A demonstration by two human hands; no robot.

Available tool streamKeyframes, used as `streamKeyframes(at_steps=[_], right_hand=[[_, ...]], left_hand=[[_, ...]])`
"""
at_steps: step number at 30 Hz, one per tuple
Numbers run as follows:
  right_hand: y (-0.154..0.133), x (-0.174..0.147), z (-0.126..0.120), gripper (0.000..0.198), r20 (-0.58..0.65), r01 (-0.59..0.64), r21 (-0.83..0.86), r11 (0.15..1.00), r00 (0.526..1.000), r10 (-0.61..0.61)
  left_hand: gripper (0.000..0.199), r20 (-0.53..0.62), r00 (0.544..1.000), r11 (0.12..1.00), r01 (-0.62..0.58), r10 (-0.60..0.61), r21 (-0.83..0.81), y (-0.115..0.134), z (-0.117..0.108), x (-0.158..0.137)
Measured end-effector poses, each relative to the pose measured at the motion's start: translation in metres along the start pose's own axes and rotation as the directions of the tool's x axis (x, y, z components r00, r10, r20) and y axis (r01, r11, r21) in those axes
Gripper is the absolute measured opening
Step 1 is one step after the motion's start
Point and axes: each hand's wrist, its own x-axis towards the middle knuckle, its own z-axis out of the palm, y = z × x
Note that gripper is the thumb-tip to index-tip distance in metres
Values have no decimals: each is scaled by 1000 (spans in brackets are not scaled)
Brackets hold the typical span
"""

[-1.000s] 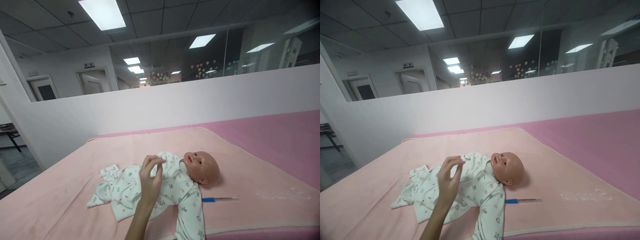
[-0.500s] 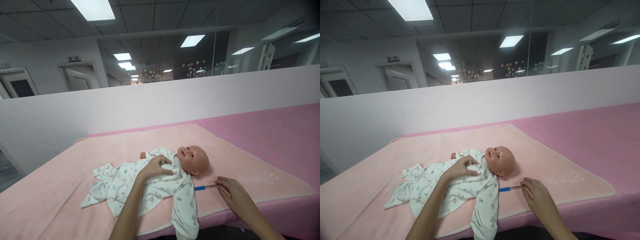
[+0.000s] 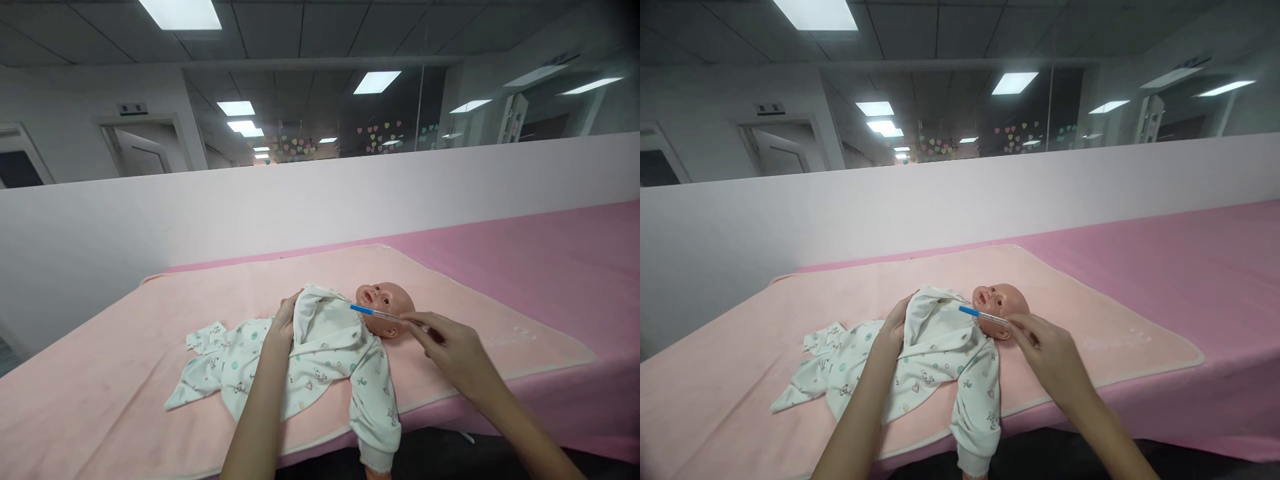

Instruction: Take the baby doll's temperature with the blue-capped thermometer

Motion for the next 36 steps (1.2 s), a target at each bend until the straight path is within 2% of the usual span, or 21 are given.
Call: streamKeyframes(at_steps=[2, 4, 6, 9, 12, 15, 20, 23, 25, 27, 28, 29, 30, 31, 33, 35, 36], right_hand=[[-17, 20, 19, 26, 21, 104, -50, 993, 994, -103], [-31, 40, 39, 28, 94, 171, -147, 974, 983, -158], [-41, 58, 58, 26, 178, 193, -257, 947, 972, -150], [-52, 81, 84, 18, 266, 169, -380, 909, 962, -67], [-60, 99, 107, 21, 329, 164, -444, 881, 944, -10], [-65, 111, 122, 24, 382, 191, -456, 869, 924, -2], [-71, 120, 117, 20, 391, 251, -434, 865, 918, -70], [-67, 126, 108, 17, 337, 235, -390, 890, 936, -99], [-60, 131, 105, 18, 289, 192, -332, 924, 953, -94], [-52, 136, 105, 18, 249, 143, -264, 954, 965, -76], [-47, 138, 106, 17, 234, 121, -231, 965, 970, -65], [-44, 139, 108, 17, 223, 98, -198, 975, 973, -52], [-40, 140, 109, 16, 218, 75, -166, 983, 975, -37], [-38, 140, 110, 16, 214, 54, -137, 989, 977, -24], [-36, 140, 110, 16, 196, 25, -90, 996, 981, -7], [-37, 138, 106, 17, 179, 14, -56, 998, 984, -4], [-38, 137, 102, 17, 178, 17, -46, 999, 984, -8]], left_hand=[[11, 42, 998, 992, 56, -52, -115, 3, 2, -4], [9, 82, 993, 977, 96, -82, -192, 7, 3, -8], [9, 100, 992, 966, 105, -83, -236, 9, 4, -11], [11, 112, 991, 965, 99, -74, -241, 10, 5, -15], [14, 113, 992, 980, 68, -47, -188, 8, 5, -17], [23, 156, 987, 997, -27, 38, -72, 7, 6, -18], [50, 289, 947, 957, -204, 140, 206, 11, 13, -27], [68, 363, 912, 834, -344, 188, 432, 12, 14, -31], [75, 378, 897, 675, -426, 228, 603, 12, 9, -29], [70, 312, 895, 488, -437, 319, 756, 12, -1, -24], [65, 243, 888, 407, -403, 390, 820, 12, -7, -22], [60, 167, 865, 338, -353, 472, 872, 13, -12, -19], [55, 97, 822, 277, -296, 561, 914, 14, -18, -18], [51, 42, 762, 223, -241, 646, 945, 16, -22, -17], [42, -8, 612, 135, -161, 791, 978, 20, -27, -19], [36, -6, 475, 85, -145, 880, 986, 24, -26, -24], [34, 1, 431, 75, -161, 902, 984, 26, -24, -27]])
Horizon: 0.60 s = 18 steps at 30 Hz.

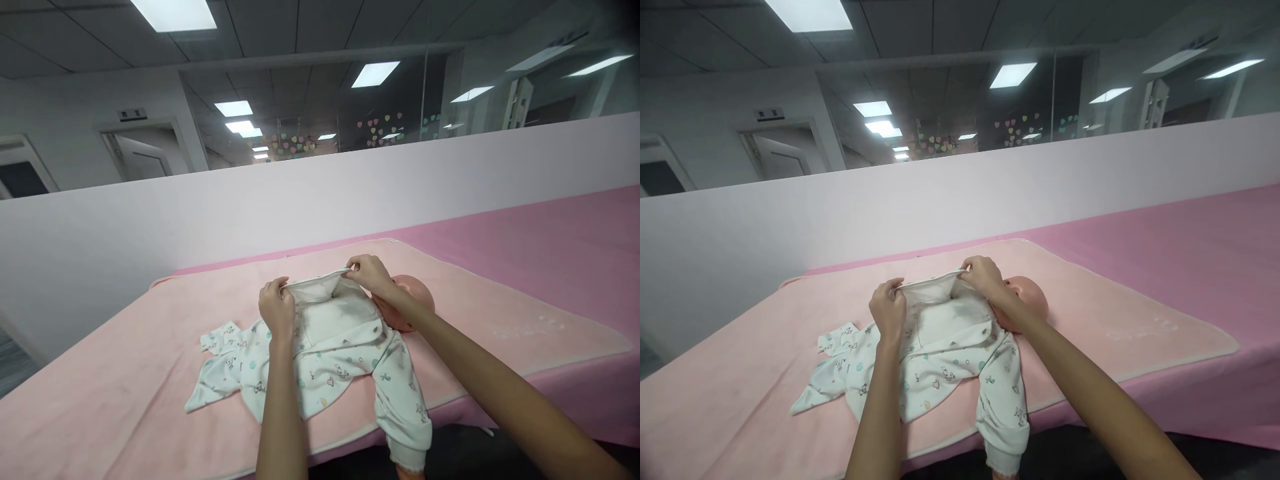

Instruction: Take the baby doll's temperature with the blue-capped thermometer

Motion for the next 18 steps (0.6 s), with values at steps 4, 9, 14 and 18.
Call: streamKeyframes(at_steps=[4, 9, 14, 18], right_hand=[[0, -10, -20, 18, 1, 63, -31, 998, 998, -63], [18, -26, -31, 14, 5, 331, -118, 936, 943, -333], [40, -53, -28, 23, 96, 505, -198, 840, 863, -496], [49, -65, -32, 17, 226, 510, -102, 854, 848, -479]], left_hand=[[29, -42, 999, 997, -14, 11, -76, 17, -14, -2], [29, -5, 999, 999, -43, 43, -16, 35, -41, -10], [36, 603, 798, 998, -53, 27, 25, 34, -73, -23], [43, 899, 439, 995, 97, -17, -29, 46, -81, -8]])
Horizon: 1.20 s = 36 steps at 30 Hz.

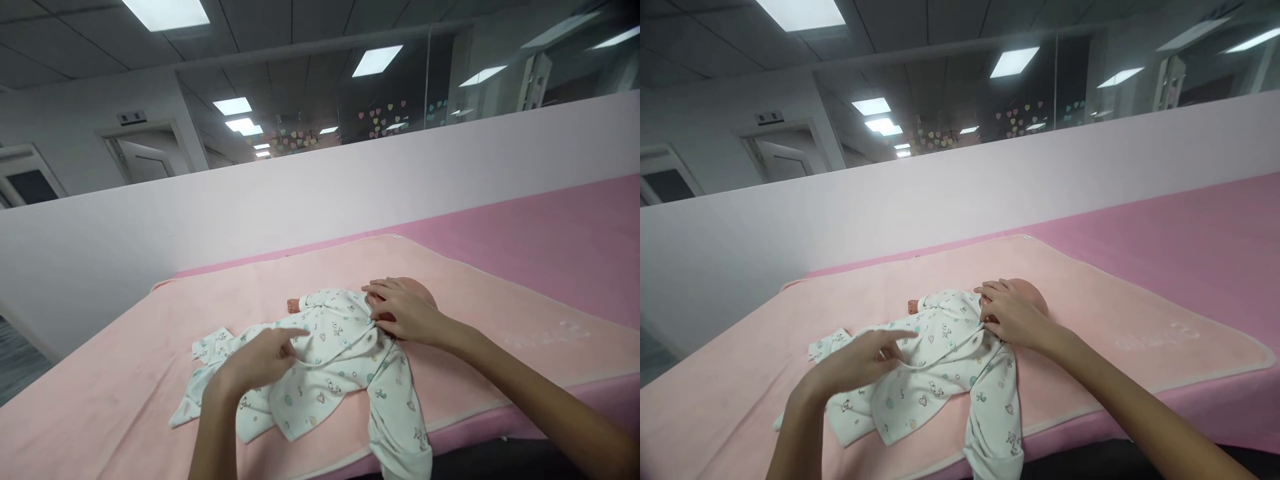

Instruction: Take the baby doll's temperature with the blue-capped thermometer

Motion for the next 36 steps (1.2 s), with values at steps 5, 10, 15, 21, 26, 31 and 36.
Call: streamKeyframes(at_steps=[5, 10, 15, 21, 26, 31, 36], right_hand=[[26, 4, -14, 22, -65, -254, 314, 915, 956, 287], [74, 10, -6, 37, 164, -431, 700, 569, 873, 460], [100, 2, 15, 42, 361, -441, 895, 65, 803, 475], [82, -9, 20, 42, 484, -422, 875, -237, 744, 460], [62, -11, 26, 54, 538, -381, 836, -394, 708, 458], [68, -16, 35, 53, 596, -414, 789, -453, 693, 405], [94, -20, 46, 53, 549, -365, 820, -440, 718, 427]], left_hand=[[40, -42, 989, 985, -145, 142, -89, 20, -4, 75], [32, -395, 918, 910, 174, -12, 376, -20, 45, 152], [38, -339, 935, 886, 241, -103, 396, -48, 61, 162], [51, -315, 925, 865, 328, -213, 379, -47, 52, 156], [57, -297, 925, 855, 345, -239, 387, -46, 53, 149], [58, -294, 918, 845, 370, -267, 385, -44, 53, 144], [60, -305, 907, 832, 396, -289, 389, -42, 54, 140]])
